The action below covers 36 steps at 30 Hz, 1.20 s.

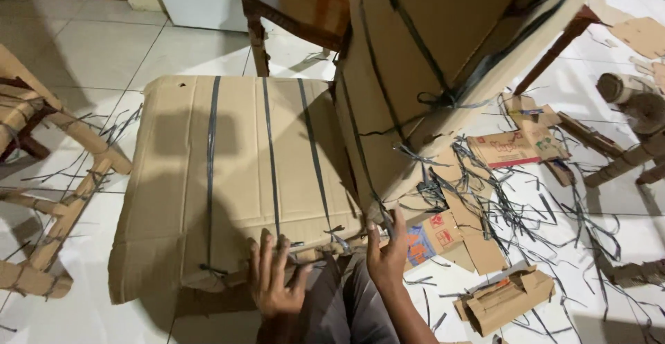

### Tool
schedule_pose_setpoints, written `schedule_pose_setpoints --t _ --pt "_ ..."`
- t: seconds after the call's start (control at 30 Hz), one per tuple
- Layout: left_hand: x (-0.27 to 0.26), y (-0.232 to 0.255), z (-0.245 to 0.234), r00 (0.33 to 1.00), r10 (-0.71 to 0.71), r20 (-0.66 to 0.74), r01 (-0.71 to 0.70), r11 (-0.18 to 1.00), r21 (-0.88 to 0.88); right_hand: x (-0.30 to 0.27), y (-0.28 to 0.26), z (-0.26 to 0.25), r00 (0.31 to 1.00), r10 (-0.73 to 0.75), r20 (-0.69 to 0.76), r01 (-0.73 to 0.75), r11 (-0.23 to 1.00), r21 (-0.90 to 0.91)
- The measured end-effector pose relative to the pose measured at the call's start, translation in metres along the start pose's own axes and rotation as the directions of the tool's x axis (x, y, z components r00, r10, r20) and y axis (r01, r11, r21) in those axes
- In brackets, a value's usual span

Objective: Wrapping wooden furniture legs with cardboard and securing them with plastic straps

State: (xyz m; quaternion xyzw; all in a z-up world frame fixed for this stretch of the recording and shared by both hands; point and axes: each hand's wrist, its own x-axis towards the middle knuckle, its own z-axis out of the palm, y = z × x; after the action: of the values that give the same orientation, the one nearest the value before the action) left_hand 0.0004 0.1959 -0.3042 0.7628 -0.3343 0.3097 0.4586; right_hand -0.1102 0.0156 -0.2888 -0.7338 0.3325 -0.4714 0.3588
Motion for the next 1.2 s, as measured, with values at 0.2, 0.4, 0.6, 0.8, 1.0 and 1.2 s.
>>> schedule_pose_setpoints --t 0.2,0.4,0.6,0.8,1.0,1.2 --pt "-0.004 -0.028 0.029 0.977 0.208 0.040 -0.212 0.958 0.194 -0.007 0.029 0.015 0.968 0.238 0.081 -0.214 0.950 -0.228" --pt "-0.020 -0.064 0.079 0.923 0.368 -0.115 -0.323 0.901 0.289 0.001 0.025 0.021 0.960 0.258 0.109 -0.256 0.966 -0.036" --pt "-0.009 -0.066 0.094 0.906 0.352 -0.236 -0.299 0.925 0.234 0.016 0.012 0.028 0.962 0.244 0.126 -0.247 0.969 0.010" --pt "0.000 -0.070 0.111 0.943 0.291 -0.160 -0.241 0.931 0.273 0.043 0.032 0.041 0.949 0.262 0.176 -0.272 0.962 0.033" --pt "0.022 -0.084 0.148 0.916 0.365 -0.168 -0.262 0.860 0.438 0.075 0.079 0.066 0.951 0.225 0.210 -0.259 0.954 0.148" --pt "0.024 -0.099 0.179 0.930 0.329 -0.165 -0.248 0.892 0.379 0.102 0.107 0.079 0.918 0.281 0.281 -0.356 0.895 0.269"
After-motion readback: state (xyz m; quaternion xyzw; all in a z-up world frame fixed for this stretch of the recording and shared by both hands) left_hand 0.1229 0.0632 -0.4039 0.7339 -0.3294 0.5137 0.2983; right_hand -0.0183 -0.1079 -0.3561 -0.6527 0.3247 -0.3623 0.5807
